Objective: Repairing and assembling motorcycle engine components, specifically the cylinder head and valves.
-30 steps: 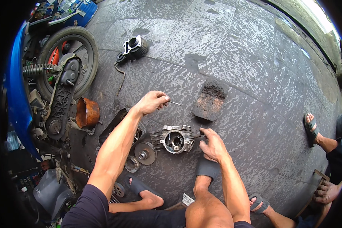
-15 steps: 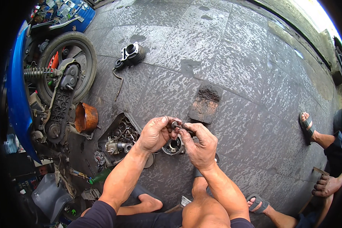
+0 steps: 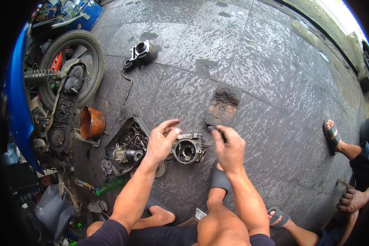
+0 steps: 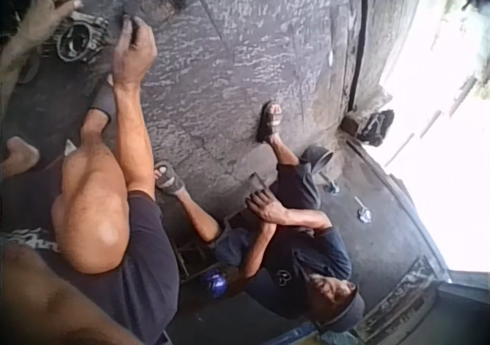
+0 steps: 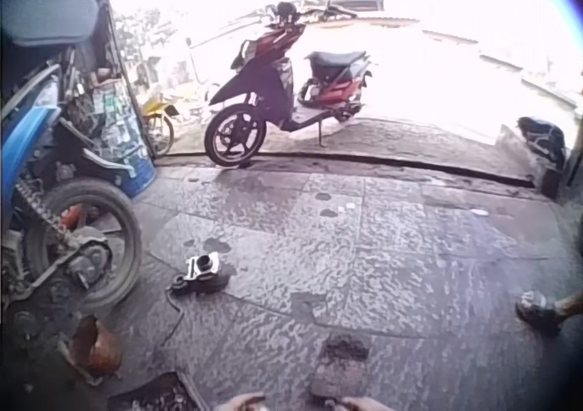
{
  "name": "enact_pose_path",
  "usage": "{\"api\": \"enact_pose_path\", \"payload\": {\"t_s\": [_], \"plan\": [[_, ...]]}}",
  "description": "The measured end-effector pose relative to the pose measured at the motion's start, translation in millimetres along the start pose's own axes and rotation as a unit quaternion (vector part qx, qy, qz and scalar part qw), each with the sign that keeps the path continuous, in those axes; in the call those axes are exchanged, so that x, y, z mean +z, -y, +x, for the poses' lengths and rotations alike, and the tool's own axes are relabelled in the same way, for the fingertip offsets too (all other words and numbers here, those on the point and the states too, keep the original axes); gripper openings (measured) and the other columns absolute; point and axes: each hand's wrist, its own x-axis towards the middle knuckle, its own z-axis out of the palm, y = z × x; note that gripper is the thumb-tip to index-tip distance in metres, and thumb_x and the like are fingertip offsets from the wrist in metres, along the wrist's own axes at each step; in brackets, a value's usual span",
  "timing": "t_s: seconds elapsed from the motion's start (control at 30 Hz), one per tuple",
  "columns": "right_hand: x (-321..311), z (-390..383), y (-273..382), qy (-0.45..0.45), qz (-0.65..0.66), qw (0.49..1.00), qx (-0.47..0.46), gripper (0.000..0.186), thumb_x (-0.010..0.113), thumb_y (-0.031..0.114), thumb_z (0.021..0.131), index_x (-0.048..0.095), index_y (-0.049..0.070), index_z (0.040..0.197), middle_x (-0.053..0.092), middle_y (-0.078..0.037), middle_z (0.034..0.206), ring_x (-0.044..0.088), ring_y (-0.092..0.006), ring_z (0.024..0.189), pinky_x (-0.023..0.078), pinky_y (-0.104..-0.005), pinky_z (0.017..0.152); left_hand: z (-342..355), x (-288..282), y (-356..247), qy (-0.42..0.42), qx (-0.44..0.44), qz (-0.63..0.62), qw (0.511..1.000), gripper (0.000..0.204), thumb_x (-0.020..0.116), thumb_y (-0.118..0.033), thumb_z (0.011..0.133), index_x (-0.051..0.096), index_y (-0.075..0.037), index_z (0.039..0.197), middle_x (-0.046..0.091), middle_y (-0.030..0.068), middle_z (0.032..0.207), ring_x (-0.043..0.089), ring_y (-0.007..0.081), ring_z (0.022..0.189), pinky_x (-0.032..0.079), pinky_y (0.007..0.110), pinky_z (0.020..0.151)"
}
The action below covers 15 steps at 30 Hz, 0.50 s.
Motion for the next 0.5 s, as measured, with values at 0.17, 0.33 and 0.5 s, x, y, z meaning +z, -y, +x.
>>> {"api": "enact_pose_path", "payload": {"t_s": [0.17,0.33,0.5], "plan": [[-8,-6,-90,0.014,-0.176,0.983,0.050,0.020,0.073,0.016,0.088,0.073,0.001,0.101,0.072,-0.018,0.092,0.071,-0.0360,0.086,0.055,-0.0433,0.077,-17,-27,47,-0.115,-0.149,0.213,0.959,0.054,0.067,-0.042,0.094,0.067,0.007,0.117,0.073,0.0197,0.099,0.069,0.0211,0.094,0.053,0.034,0.087],[-17,-17,-103,0.000,-0.287,0.954,0.080,0.025,0.073,0.016,0.087,0.071,0.002,0.107,0.068,-0.015,0.101,0.066,-0.0356,0.095,0.053,-0.0435,0.084,-23,-20,70,0.017,-0.323,0.066,0.944,0.075,0.054,-0.062,0.097,0.060,0.005,0.129,0.068,0.0202,0.111,0.067,0.0247,0.089,0.056,0.039,0.083],[-9,1,-59,0.034,-0.051,0.995,0.077,0.027,0.072,0.016,0.089,0.070,-0.001,0.109,0.067,-0.017,0.099,0.066,-0.0313,0.092,0.053,-0.0404,0.085,-27,-12,61,0.005,-0.364,-0.116,0.924,0.077,0.052,-0.066,0.095,0.058,0.001,0.132,0.065,0.0203,0.118,0.064,0.0304,0.105,0.048,0.052,0.100]]}}
